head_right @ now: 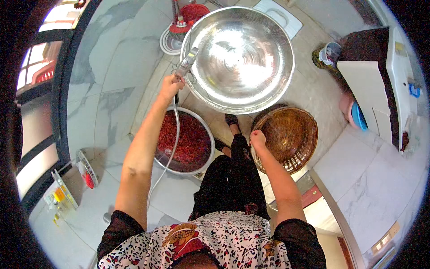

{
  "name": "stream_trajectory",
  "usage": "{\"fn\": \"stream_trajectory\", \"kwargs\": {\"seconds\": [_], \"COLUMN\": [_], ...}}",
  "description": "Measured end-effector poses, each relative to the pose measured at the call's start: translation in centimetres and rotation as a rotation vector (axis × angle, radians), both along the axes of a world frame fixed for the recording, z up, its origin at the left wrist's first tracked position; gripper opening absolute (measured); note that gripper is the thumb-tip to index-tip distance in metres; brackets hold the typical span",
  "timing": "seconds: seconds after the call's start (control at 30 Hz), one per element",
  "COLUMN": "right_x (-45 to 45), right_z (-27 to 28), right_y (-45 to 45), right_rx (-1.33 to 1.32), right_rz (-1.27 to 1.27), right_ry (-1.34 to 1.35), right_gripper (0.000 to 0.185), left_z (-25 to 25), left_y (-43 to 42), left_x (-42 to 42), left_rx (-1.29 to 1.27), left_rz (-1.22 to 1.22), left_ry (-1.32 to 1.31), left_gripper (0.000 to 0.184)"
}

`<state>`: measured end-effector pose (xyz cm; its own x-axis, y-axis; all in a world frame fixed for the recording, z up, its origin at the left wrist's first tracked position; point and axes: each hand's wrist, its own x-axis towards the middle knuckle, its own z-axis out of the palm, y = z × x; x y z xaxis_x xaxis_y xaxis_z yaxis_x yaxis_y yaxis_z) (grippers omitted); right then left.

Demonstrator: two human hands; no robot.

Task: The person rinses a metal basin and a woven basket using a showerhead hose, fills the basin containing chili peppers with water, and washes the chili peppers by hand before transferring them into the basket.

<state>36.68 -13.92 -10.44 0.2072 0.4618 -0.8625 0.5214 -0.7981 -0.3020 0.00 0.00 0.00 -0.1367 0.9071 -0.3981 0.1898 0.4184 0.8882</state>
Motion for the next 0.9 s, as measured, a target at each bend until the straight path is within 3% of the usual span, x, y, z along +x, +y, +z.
{"fn": "stream_trajectory", "kwargs": {"seconds": [0.13, 0.3, 0.43, 0.53, 0.63, 0.7, 0.77, 0.9], "right_x": [-0.7, -0.8, -1.6, -1.8, -2.0, -2.6, -2.8, -4.9], "right_z": [-1.6, 1.5, 4.0, 4.3, 5.9, 6.8, 5.9, 5.7], "right_y": [-1.2, -0.3, 1.1, 1.1, 1.7, 1.3, 1.4, 1.9], "right_rx": [0.009, -0.026, -0.022, 0.037, 0.063, 0.100, 0.102, 0.017], "right_rz": [0.011, -0.024, -0.067, -0.039, -0.026, -0.159, -0.115, 0.049], "right_ry": [0.080, 0.127, 0.176, 0.236, 0.416, 0.376, 0.511, 0.467], "right_gripper": [0.011, 0.011, 0.011, 0.009, 0.006, 0.008, 0.011, 0.009], "left_z": [0.3, 3.0, 5.8, 8.0, 9.7, 11.0, 13.0, 16.1], "left_y": [-2.5, -6.4, -8.8, -11.1, -14.7, -17.3, -20.6, -27.0], "left_x": [-1.6, -1.8, -1.8, -1.8, -2.5, -2.4, -3.4, -5.3], "left_rx": [-0.044, -0.090, 0.038, -0.046, -0.135, -0.092, -0.113, 0.118], "left_rz": [0.075, 0.129, 0.280, 0.454, 0.531, 0.674, 0.822, 1.123], "left_ry": [0.033, 0.110, -0.147, -0.162, 0.124, 0.151, 0.162, 0.107], "left_gripper": [0.002, 0.007, 0.005, 0.003, 0.019, 0.018, 0.017, 0.015]}}
